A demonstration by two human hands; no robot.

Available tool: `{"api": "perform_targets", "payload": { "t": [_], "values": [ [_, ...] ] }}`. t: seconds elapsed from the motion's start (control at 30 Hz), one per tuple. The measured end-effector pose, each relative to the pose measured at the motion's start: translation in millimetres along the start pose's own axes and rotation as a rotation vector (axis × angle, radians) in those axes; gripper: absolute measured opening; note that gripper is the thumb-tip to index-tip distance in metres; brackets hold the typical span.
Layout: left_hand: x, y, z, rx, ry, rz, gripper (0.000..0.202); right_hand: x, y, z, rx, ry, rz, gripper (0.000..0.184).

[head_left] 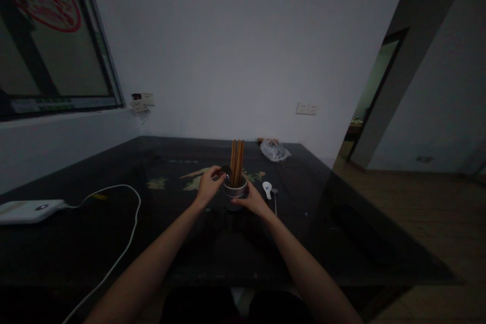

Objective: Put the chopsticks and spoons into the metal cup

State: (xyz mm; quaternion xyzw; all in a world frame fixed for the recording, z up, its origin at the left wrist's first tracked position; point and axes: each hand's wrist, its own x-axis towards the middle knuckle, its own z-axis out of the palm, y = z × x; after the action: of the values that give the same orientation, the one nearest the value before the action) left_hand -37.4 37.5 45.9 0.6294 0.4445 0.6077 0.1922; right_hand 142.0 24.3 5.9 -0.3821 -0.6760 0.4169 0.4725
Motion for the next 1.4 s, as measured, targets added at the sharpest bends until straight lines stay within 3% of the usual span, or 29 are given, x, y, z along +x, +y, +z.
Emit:
{"api": "perform_targets", "payload": {
  "t": [0.23, 0.6, 0.83, 0.9, 1.07, 1.2, 1.3, 1.4],
  "values": [
    [0, -4, 1.9, -0.033, 0.002, -0.028, 0.027, 0, 2, -1, 0.004, -0.013, -0.034, 0.096],
    [2, 4, -5.5, -0.135, 0.066, -0.017, 0.025, 1, -4, -7, 0.037, -0.068, -0.02, 0.096],
    [6, 22, -22.2, -0.118, 0.183, 0.055, 0.017, 1, -14, -33, -0.024, -0.069, 0.086, 0.094],
    [6, 27, -27.7, -0.146, 0.204, 0.061, 0.015, 1, -19, -47, -0.053, -0.077, 0.11, 0.085],
    [3, 34, -31.1, -0.187, 0.166, 0.1, 0.014, 5, -32, -84, -0.112, -0.014, 0.079, 0.036],
    [-5, 39, -26.2, -0.177, 0.056, 0.119, 0.016, 7, -30, -107, -0.308, 0.14, 0.173, 0.018],
    [-11, 44, -23.6, -0.171, -0.007, 0.124, 0.018, 3, -24, -117, -0.66, 0.265, 0.293, 0.014],
    [-11, 47, -24.3, -0.162, -0.006, 0.103, 0.021, -4, -18, -118, -0.948, 0.271, 0.47, 0.016]
  ]
}}
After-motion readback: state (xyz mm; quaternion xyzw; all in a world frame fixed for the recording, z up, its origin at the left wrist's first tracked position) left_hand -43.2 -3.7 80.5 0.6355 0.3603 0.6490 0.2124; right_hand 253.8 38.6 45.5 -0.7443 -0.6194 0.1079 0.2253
